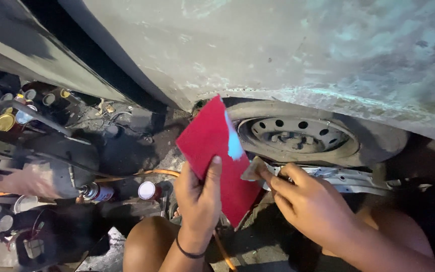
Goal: The person scoops light blue body filler from a red plastic sheet using a yellow spreader and applies it to a damaged area on a car's wheel arch. They repeatedly smooth the filler over the surface to fill the imperfections.
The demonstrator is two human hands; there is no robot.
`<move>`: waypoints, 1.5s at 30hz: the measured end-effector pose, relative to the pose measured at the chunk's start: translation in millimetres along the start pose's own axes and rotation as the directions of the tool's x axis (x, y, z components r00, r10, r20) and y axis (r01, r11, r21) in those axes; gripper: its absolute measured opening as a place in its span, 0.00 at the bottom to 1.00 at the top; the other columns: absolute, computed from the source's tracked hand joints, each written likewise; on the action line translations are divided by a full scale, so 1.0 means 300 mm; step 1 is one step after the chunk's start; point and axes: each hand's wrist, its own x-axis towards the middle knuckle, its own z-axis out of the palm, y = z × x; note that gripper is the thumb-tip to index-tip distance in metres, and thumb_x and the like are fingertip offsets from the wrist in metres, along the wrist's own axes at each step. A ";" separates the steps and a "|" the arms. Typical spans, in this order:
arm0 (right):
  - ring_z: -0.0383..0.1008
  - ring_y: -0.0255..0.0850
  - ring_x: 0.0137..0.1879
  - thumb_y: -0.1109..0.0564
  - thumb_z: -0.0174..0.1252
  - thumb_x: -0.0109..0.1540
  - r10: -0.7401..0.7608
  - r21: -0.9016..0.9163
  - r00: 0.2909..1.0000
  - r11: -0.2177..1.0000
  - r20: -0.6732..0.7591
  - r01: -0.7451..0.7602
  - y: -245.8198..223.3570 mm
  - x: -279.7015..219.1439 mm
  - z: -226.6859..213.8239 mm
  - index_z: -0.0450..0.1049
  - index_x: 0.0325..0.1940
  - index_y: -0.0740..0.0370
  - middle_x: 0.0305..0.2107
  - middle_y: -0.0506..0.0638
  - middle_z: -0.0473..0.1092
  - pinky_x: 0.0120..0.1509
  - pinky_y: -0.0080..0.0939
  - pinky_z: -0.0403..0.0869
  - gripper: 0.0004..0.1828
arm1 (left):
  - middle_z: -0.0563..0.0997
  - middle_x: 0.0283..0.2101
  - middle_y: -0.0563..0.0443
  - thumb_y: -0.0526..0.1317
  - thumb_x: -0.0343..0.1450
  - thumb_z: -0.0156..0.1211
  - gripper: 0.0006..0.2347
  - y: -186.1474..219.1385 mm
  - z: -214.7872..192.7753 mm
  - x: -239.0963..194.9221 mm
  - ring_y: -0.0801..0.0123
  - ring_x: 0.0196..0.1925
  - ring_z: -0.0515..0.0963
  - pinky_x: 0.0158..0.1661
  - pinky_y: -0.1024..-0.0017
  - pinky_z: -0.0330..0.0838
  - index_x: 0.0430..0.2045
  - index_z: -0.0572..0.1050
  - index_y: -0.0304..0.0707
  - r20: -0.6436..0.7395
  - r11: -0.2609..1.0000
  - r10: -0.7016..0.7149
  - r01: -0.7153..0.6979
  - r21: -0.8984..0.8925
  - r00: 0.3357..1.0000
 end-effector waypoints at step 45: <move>0.76 0.41 0.38 0.59 0.56 0.64 -0.321 0.310 0.866 0.839 -0.383 0.448 0.093 -0.010 -0.112 0.77 0.59 0.58 0.41 0.54 0.71 0.43 0.34 0.74 0.18 | 0.85 0.38 0.44 0.30 0.63 0.62 0.12 0.033 -0.105 0.085 0.61 0.36 0.83 0.40 0.73 0.75 0.39 0.79 0.26 0.396 0.225 -0.793 0.826 -0.516 0.463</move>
